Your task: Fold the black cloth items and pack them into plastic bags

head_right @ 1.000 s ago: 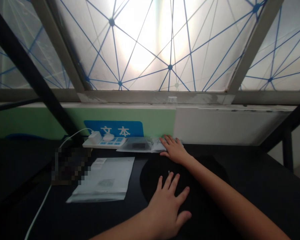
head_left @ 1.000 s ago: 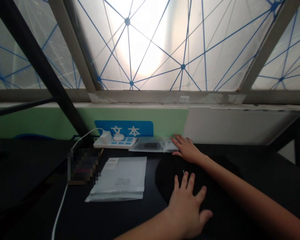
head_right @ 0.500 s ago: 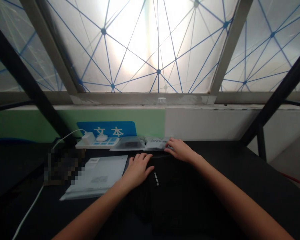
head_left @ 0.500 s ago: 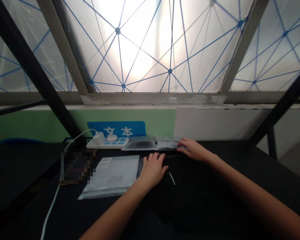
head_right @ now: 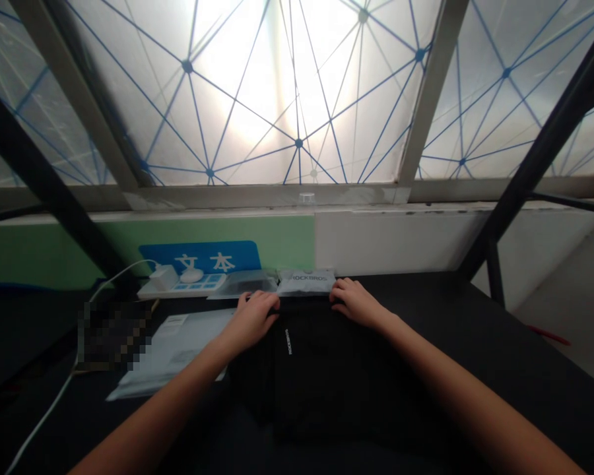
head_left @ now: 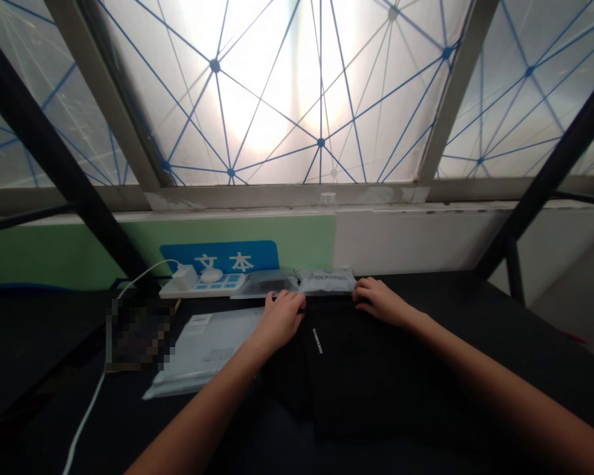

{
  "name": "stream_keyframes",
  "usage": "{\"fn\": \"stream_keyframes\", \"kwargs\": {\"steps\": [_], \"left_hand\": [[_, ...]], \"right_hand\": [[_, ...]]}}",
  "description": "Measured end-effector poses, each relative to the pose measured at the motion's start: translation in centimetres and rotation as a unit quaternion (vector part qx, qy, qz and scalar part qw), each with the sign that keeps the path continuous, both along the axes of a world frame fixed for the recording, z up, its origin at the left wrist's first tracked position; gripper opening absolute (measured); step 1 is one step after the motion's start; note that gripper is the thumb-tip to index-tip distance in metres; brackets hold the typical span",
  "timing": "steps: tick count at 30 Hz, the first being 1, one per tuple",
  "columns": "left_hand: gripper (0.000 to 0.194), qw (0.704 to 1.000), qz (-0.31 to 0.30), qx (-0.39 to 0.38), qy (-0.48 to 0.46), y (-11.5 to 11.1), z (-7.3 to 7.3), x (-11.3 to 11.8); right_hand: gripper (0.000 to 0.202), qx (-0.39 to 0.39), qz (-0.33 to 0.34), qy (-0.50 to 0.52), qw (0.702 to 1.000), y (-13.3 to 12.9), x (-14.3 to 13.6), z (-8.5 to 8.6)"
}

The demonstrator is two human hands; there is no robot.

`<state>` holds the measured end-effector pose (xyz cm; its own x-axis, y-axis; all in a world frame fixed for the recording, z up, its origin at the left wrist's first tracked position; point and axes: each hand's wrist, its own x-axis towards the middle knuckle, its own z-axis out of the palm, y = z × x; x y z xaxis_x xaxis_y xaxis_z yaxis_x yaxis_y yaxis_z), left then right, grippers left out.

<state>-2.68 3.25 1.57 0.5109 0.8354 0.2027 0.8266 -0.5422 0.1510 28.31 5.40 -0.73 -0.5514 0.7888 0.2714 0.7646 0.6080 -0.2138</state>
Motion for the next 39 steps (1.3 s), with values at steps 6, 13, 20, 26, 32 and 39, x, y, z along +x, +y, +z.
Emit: {"fn": "stream_keyframes", "kwargs": {"steps": [6, 13, 20, 26, 32, 39], "left_hand": [[0.022, 0.993, -0.079, 0.041, -0.074, -1.2, 1.4, -0.4], [0.029, 0.971, -0.180, 0.089, -0.132, -5.5, 2.7, -1.1], [0.027, 0.971, -0.235, -0.008, 0.028, -11.4, 1.5, -1.5], [0.039, 0.980, -0.198, 0.005, 0.025, -13.0, -0.3, -1.4], [0.012, 0.979, -0.188, 0.076, 0.008, -13.6, -1.9, -0.1], [0.017, 0.965, -0.211, 0.154, -0.016, -14.1, -2.4, 0.9]], "right_hand": [[0.010, 0.068, -0.019, 0.036, 0.997, -2.6, 0.8, 1.6], [0.024, 0.068, 0.012, -0.052, 0.996, -9.1, 2.0, 6.2], [0.026, -0.032, 0.005, -0.173, 0.984, -17.9, 1.0, 4.3], [0.031, 0.000, 0.000, -0.112, 0.994, -20.5, 1.9, 0.8], [0.022, 0.039, 0.015, -0.117, 0.992, -20.0, 2.8, -0.2], [0.028, 0.101, -0.043, -0.126, 0.986, -20.1, 1.7, 0.8]]}}
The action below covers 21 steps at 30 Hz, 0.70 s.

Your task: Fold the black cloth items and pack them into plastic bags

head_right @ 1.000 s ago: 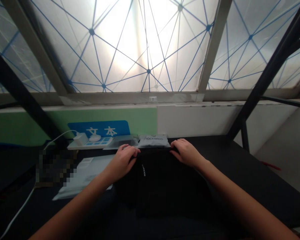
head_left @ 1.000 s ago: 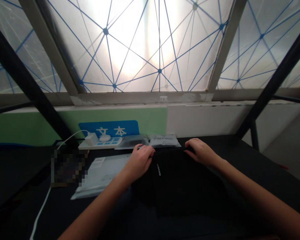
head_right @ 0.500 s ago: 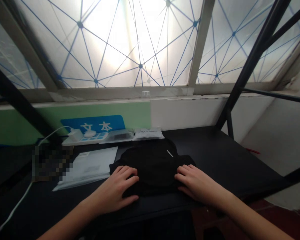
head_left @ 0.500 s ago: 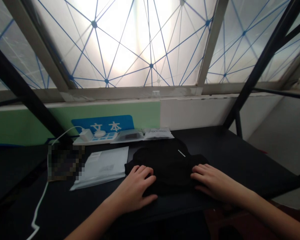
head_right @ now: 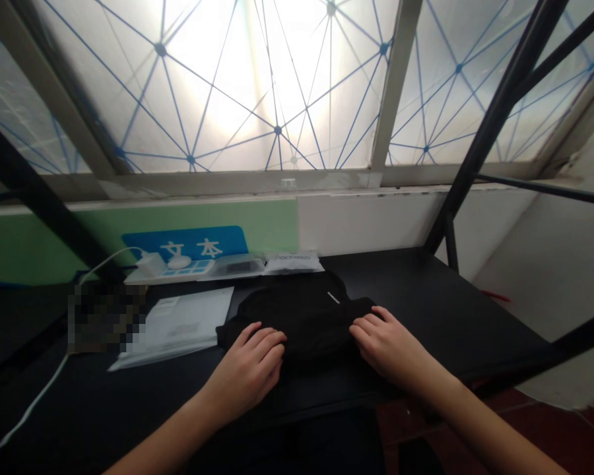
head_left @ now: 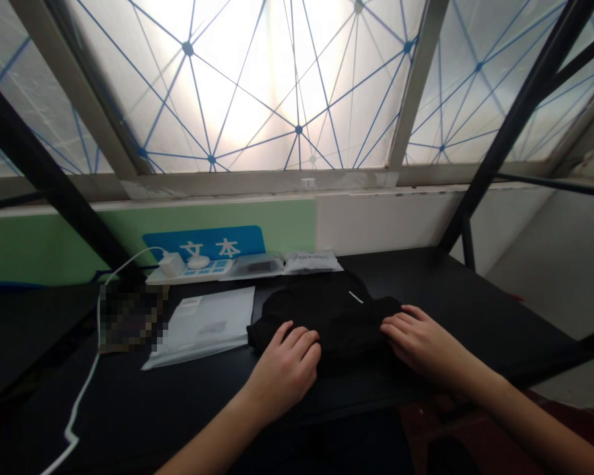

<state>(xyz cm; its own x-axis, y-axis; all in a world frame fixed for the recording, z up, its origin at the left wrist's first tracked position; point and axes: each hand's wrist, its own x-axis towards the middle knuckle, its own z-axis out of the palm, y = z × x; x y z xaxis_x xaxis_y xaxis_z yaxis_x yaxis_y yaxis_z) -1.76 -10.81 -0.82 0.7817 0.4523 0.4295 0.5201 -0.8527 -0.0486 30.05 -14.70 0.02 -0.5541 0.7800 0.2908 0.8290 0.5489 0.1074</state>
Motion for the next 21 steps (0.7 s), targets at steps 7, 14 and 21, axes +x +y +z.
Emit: {"fn": "stream_keyframes", "kwargs": {"steps": [7, 14, 21], "left_hand": [[0.028, 0.999, 0.008, 0.031, -0.035, 0.5, -0.6, 0.4], [0.023, 0.963, 0.147, -0.183, -0.130, 2.9, 6.3, -0.1], [0.020, 0.907, 0.135, -0.398, -0.016, 11.0, 7.7, -0.8]], "right_hand": [[0.042, -0.005, -0.015, 0.011, 1.000, -0.1, -1.2, -1.8], [0.034, -0.092, -0.072, 0.173, 0.978, 2.1, 2.0, 4.4], [0.019, -0.171, -0.077, 0.107, 0.977, 10.7, 2.8, 5.9]]}}
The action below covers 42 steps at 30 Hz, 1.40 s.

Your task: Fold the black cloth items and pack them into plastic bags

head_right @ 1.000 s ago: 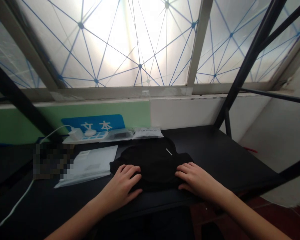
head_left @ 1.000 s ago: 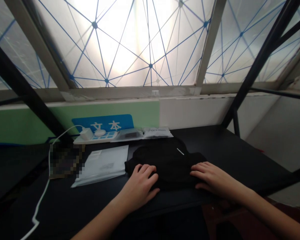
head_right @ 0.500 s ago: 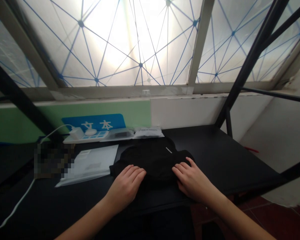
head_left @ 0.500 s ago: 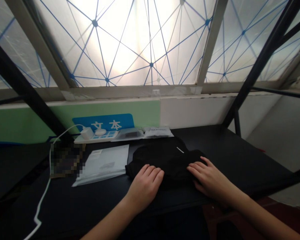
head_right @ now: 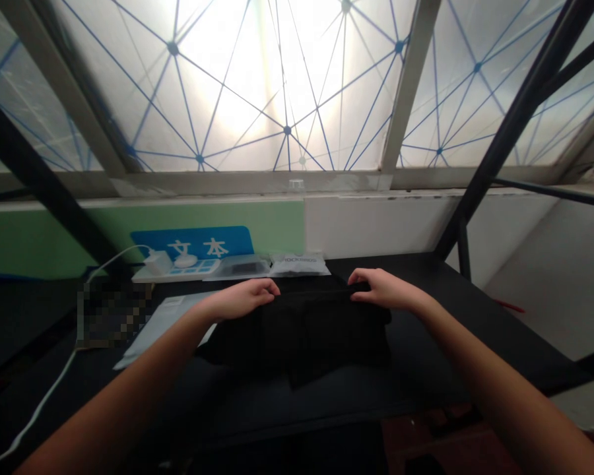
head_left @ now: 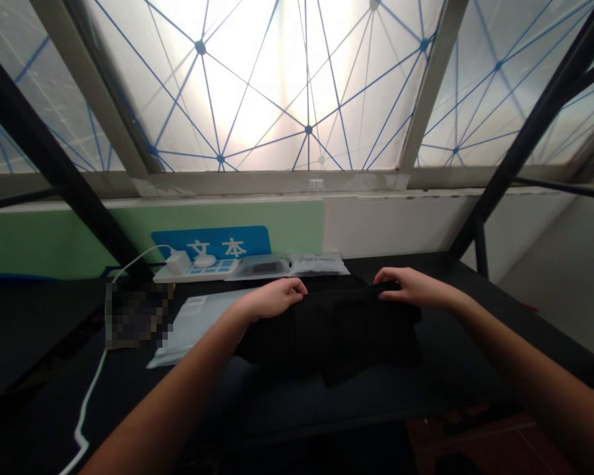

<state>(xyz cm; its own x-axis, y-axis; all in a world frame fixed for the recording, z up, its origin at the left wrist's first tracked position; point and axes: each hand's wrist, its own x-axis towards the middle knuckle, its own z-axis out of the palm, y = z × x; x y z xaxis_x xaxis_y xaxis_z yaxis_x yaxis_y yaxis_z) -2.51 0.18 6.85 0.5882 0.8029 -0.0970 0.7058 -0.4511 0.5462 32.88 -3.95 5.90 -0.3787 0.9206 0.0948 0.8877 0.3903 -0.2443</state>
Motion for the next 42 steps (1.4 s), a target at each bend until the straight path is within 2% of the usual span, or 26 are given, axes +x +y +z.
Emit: {"fn": "stream_keyframes", "kwargs": {"steps": [2, 4, 7, 9, 11, 13, 16, 21, 23, 25, 28, 31, 34, 37, 39, 42], "left_hand": [[0.020, 0.999, 0.022, 0.026, 0.007, 1.1, -1.2, -0.1], [0.022, 0.996, 0.043, 0.081, -0.007, 1.0, -2.1, -0.5], [0.026, 0.983, 0.030, 0.177, -0.036, -0.9, -2.9, -1.3], [0.031, 0.975, -0.004, 0.220, -0.027, -2.4, -3.6, -2.0], [0.036, 0.973, -0.029, 0.228, 0.023, -3.6, -4.6, -2.6], [0.040, 0.972, -0.035, 0.217, 0.084, -4.2, -5.6, -3.3], [0.042, 0.971, -0.013, 0.206, 0.122, -4.2, -6.9, -4.6], [0.038, 0.965, 0.052, 0.231, 0.110, -3.9, -7.2, -6.9], [0.038, 0.962, 0.080, 0.246, 0.088, -4.2, -6.9, -7.7], [0.040, 0.962, 0.101, 0.244, 0.065, -4.5, -6.6, -8.2], [0.033, 0.972, 0.103, 0.209, 0.040, -4.8, -6.5, -8.7], [0.021, 0.980, 0.097, 0.171, 0.017, -4.8, -6.5, -8.4], [0.011, 0.985, 0.117, 0.130, -0.008, -4.6, -6.3, -7.6], [0.006, 0.982, 0.155, 0.072, -0.084, -4.7, -5.5, -6.5], [0.011, 0.969, 0.180, 0.017, -0.170, -5.1, -4.6, -5.9], [0.024, 0.921, 0.176, -0.145, -0.315, -5.9, -3.3, -5.5]], "right_hand": [[0.021, 0.028, -0.025, -0.033, 0.999, 1.7, -0.6, -1.8], [0.026, 0.073, -0.053, -0.052, 0.995, 2.2, -1.8, -3.4], [0.033, 0.133, -0.059, -0.056, 0.988, 0.9, -4.8, -4.8], [0.034, 0.152, -0.011, -0.029, 0.988, -0.6, -7.3, -5.2], [0.045, 0.108, 0.043, 0.006, 0.993, -1.8, -9.4, -5.6], [0.059, 0.024, 0.082, 0.028, 0.996, -2.4, -10.6, -6.1], [0.072, -0.082, 0.106, 0.038, 0.990, -2.2, -10.7, -7.3], [0.072, -0.104, 0.111, 0.035, 0.988, -1.2, -9.5, -8.2], [0.073, -0.063, 0.098, 0.024, 0.993, -1.4, -10.0, -7.7], [0.067, 0.024, 0.077, 0.015, 0.997, -2.1, -11.4, -6.9], [0.048, 0.148, 0.082, 0.027, 0.985, -3.5, -15.2, -5.5], [0.043, 0.165, 0.119, 0.026, 0.979, -4.4, -19.5, -5.2], [0.046, 0.157, 0.116, -0.012, 0.981, -4.3, -22.7, -6.0], [0.055, 0.157, 0.092, -0.015, 0.983, -4.0, -24.0, -6.9], [0.065, 0.161, 0.077, 0.005, 0.984, -4.1, -23.9, -7.2], [0.065, 0.168, 0.070, 0.069, 0.981, -4.7, -22.9, -7.0]]}}
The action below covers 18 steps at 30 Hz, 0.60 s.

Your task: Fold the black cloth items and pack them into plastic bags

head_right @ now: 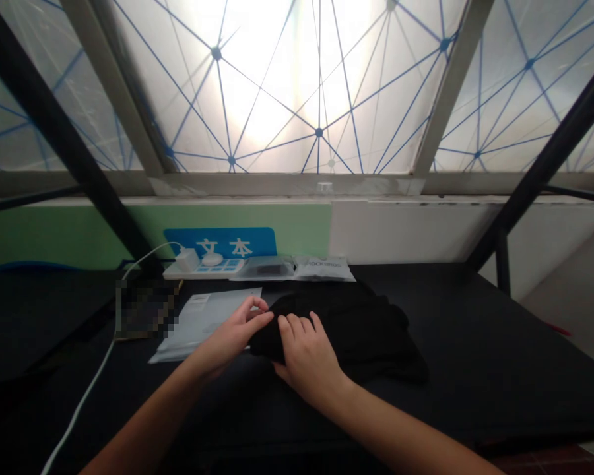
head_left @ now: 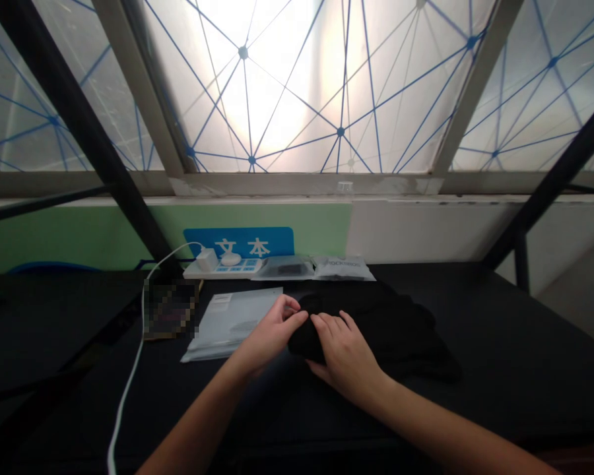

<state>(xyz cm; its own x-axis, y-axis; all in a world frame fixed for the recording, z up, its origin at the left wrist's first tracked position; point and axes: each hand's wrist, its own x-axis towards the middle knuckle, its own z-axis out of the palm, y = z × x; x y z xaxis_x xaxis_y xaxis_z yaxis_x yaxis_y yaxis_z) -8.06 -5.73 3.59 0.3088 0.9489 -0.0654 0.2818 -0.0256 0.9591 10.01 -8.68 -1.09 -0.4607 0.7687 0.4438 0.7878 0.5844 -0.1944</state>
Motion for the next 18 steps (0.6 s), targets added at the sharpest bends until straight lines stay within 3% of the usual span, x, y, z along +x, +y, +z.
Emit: {"fn": "stream_keyframes", "kwargs": {"steps": [3, 6, 8, 10, 12, 15, 16, 18], "left_hand": [[0.043, 0.985, -0.077, -0.073, -0.138, -0.3, 0.4, -0.4], [0.076, 0.970, -0.128, 0.030, -0.203, 0.2, -0.4, -0.9], [0.099, 0.966, -0.172, 0.091, -0.169, 0.5, -1.2, -0.7], [0.116, 0.967, -0.230, 0.079, -0.079, 0.4, -1.7, 0.2], [0.112, 0.967, -0.252, 0.037, -0.004, -0.1, -1.9, 1.9], [0.069, 0.980, -0.196, 0.037, 0.013, -0.4, -1.9, 5.0], [0.062, 0.984, -0.173, 0.046, 0.011, -0.3, -1.9, 6.0], [0.061, 0.989, -0.133, 0.056, 0.027, 0.2, -2.1, 7.6]], "right_hand": [[0.053, -0.020, 0.049, 0.150, 0.987, -0.9, 1.7, 0.9], [0.033, -0.090, 0.087, 0.318, 0.940, -2.2, 3.7, 1.9], [0.020, -0.130, 0.081, 0.395, 0.906, -3.2, 5.0, 2.2], [0.019, -0.156, 0.052, 0.455, 0.875, -4.0, 6.2, 2.2], [0.025, -0.181, 0.011, 0.505, 0.844, -4.4, 7.3, 2.0], [0.033, -0.212, -0.044, 0.538, 0.815, -3.5, 9.3, 1.4], [0.034, -0.213, -0.065, 0.522, 0.823, -2.9, 10.1, 1.1], [0.033, -0.209, -0.125, 0.432, 0.868, -1.5, 12.0, 0.4]]}}
